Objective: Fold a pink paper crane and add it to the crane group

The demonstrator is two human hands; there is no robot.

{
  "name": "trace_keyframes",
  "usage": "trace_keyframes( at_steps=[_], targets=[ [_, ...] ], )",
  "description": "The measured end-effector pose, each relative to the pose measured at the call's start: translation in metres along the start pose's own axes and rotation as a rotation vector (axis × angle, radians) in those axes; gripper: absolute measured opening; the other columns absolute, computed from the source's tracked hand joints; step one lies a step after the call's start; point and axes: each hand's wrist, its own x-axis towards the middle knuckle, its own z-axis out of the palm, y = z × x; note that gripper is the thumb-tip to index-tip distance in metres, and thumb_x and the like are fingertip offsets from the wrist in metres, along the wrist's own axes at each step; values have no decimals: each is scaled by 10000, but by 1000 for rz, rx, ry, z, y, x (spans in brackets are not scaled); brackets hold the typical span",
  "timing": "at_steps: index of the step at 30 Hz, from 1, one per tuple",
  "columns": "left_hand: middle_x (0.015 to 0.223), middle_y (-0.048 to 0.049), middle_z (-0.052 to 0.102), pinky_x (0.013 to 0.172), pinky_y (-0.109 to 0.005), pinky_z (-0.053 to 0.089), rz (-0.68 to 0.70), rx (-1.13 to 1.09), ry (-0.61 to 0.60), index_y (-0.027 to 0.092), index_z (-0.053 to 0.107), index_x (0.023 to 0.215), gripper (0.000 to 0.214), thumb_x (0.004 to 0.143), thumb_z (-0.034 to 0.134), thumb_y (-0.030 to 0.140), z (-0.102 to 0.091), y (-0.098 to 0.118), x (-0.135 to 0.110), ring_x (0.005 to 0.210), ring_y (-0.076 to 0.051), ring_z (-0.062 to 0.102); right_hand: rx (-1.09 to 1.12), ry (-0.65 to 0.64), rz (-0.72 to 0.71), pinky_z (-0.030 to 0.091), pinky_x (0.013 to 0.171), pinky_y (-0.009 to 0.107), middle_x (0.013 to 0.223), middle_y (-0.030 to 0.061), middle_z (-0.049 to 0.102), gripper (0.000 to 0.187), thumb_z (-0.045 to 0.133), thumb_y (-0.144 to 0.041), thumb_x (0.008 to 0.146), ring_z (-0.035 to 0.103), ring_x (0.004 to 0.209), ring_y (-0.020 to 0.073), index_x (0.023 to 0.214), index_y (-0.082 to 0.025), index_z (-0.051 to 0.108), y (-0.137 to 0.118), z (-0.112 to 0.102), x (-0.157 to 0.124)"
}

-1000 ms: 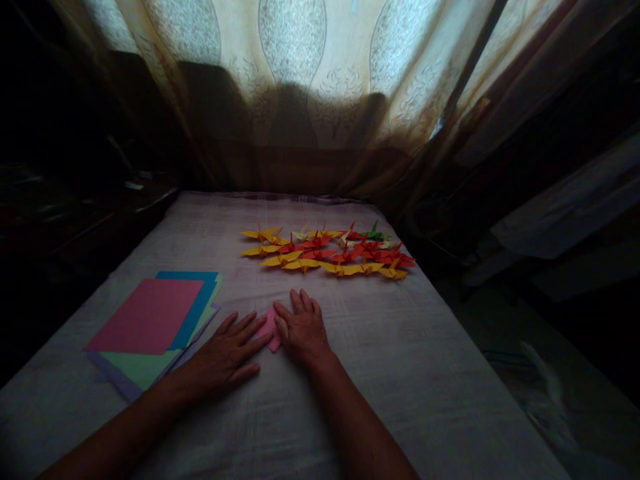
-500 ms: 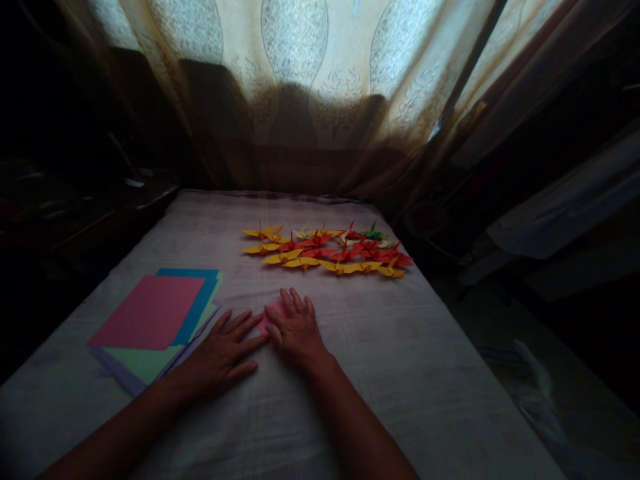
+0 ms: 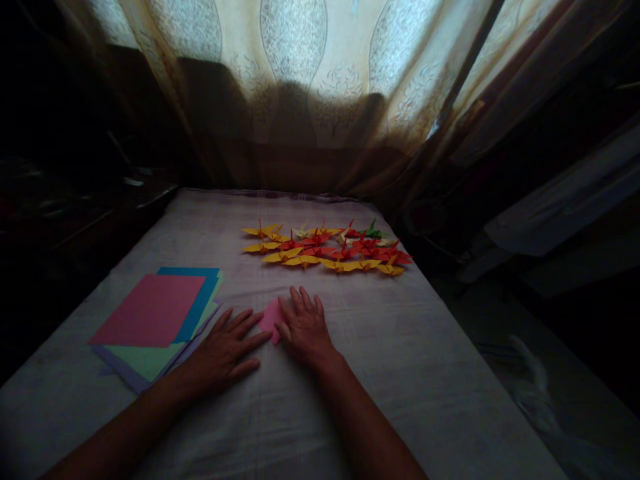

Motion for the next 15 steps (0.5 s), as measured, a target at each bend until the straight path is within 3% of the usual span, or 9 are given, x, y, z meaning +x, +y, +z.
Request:
trace_keyframes(
  at_steps=[9, 15],
  targets=[
    [1567, -78, 345, 1139, -598, 149, 1, 18, -7, 377, 440, 1442, 523, 939, 510, 501, 0, -1, 1, 1418, -352, 323, -32, -45, 30, 158, 1157, 569, 1584, 121, 265, 540, 417, -508, 980, 197, 1471, 327, 1462, -266, 433, 26, -2, -37],
    [1556, -90, 363, 1133, -597, 162, 9, 21, 16, 372, 455, 1432, 518, 937, 504, 513, 1, 0, 1, 1415, -350, 324, -21, 54, 5, 198, 1146, 574, 1561, 129, 323, 502, 468, -443, 973, 257, 1453, 324, 1441, -261, 464, 4, -8, -35]
  ],
)
